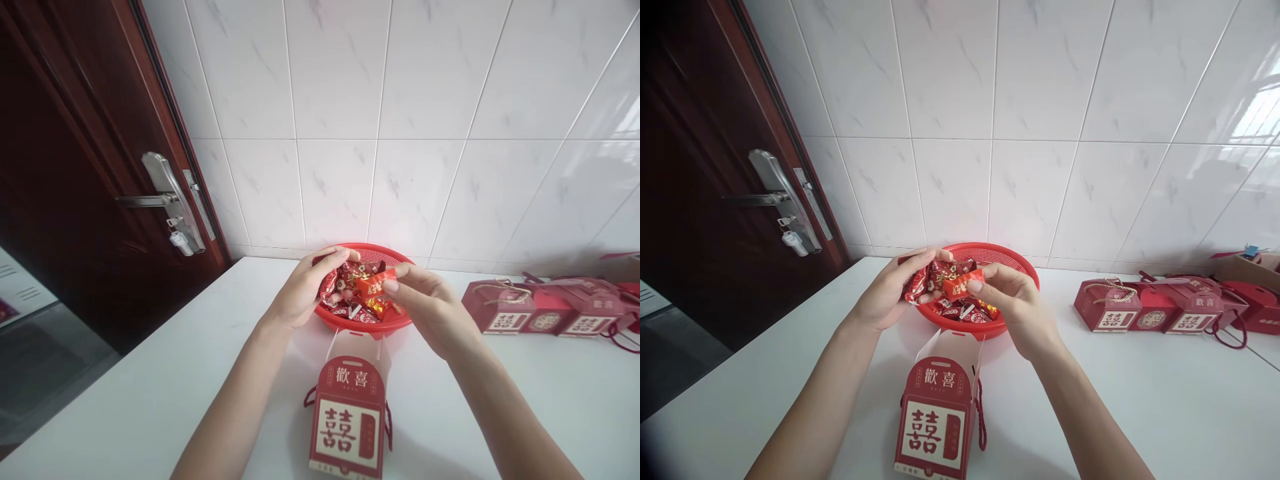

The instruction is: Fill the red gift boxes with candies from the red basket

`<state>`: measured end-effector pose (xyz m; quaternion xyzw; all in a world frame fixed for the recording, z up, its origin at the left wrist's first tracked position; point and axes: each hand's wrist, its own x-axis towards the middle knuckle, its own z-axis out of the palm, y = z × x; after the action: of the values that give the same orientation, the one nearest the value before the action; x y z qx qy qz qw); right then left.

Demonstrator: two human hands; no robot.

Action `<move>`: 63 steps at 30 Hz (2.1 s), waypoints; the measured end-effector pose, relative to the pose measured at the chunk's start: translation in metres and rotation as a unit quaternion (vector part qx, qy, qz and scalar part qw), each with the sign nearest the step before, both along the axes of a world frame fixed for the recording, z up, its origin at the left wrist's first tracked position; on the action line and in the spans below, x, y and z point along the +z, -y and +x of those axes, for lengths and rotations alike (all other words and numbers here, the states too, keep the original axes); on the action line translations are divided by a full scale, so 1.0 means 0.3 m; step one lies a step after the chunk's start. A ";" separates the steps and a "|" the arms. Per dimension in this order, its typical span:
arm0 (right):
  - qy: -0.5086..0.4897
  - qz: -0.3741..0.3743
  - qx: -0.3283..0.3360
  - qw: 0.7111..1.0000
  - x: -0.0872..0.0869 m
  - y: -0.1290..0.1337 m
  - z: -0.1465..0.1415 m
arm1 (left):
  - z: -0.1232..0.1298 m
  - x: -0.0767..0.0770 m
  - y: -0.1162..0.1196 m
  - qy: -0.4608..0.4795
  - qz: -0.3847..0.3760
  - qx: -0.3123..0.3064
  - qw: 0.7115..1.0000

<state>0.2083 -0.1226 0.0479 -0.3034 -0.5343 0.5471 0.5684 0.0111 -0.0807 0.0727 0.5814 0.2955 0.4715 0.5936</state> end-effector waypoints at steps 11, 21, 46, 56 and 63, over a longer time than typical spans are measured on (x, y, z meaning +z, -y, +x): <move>-0.004 0.016 -0.049 0.999 -0.032 -0.026 -0.001 | 0.014 -0.002 -0.010 0.024 -0.040 -0.036 0.998; 0.006 0.038 -0.113 0.993 0.009 -0.014 0.031 | -0.025 -0.005 -0.014 -0.127 0.003 -0.108 0.986; 0.365 0.107 0.100 0.919 0.030 0.024 0.062 | -0.035 0.018 0.076 -0.588 0.183 -0.179 0.768; 0.418 0.155 0.087 0.891 0.065 0.090 0.057 | -0.022 0.024 0.082 -0.467 0.289 -0.182 0.815; 0.535 0.147 0.137 0.820 0.063 0.107 0.026 | -0.007 0.018 0.055 -0.551 0.229 -0.217 0.773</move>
<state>0.2162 -0.1546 0.0670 -0.3850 -0.8646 0.2859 0.1498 0.0091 -0.0973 0.0782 0.9092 0.3208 -0.0169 0.2649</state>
